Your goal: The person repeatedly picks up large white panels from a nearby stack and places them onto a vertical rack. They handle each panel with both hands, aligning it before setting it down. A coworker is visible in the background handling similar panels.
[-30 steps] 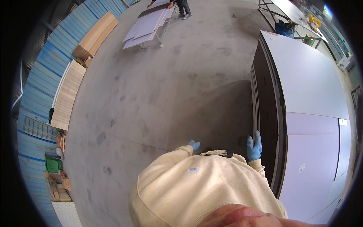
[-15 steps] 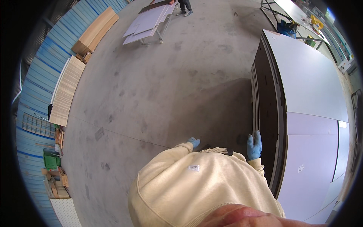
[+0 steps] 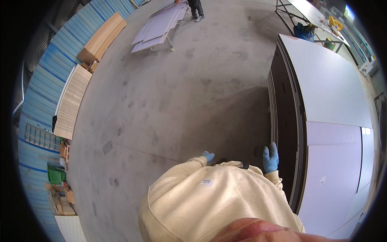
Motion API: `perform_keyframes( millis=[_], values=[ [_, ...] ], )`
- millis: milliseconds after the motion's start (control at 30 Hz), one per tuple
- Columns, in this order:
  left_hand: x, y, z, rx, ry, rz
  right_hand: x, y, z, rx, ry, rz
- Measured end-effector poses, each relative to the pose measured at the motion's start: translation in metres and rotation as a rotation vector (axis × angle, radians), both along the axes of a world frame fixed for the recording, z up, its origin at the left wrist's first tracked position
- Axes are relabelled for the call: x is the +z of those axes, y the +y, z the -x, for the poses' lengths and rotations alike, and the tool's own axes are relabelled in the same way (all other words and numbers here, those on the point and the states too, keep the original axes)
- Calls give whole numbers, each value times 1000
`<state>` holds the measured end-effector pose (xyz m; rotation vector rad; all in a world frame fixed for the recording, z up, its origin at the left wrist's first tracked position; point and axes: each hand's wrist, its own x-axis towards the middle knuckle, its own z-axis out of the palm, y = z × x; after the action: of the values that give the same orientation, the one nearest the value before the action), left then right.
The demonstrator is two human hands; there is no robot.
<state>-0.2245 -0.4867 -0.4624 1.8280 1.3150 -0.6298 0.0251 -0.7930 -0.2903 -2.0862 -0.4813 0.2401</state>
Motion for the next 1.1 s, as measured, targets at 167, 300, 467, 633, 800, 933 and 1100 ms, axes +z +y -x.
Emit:
perform_keyframes(
  millis=[167,300,467,633,800,933,1100],
  values=[
    [4,3,0,34,-25,14,4,1,2,3,-14,35],
    [3,5,-1,-4,-36,24,5,2,4,-15,46,42],
    [0,18,-9,-7,-14,-43,9,2,7,-3,53,31],
    [4,55,-26,194,-173,-24,14,1,8,22,84,48],
    [41,106,-65,367,-551,-176,12,4,8,36,192,17],
    [89,149,-106,362,-837,-434,13,5,9,59,241,-30],
    [134,198,-158,517,-1127,-431,17,1,9,79,223,-33]
  ],
)
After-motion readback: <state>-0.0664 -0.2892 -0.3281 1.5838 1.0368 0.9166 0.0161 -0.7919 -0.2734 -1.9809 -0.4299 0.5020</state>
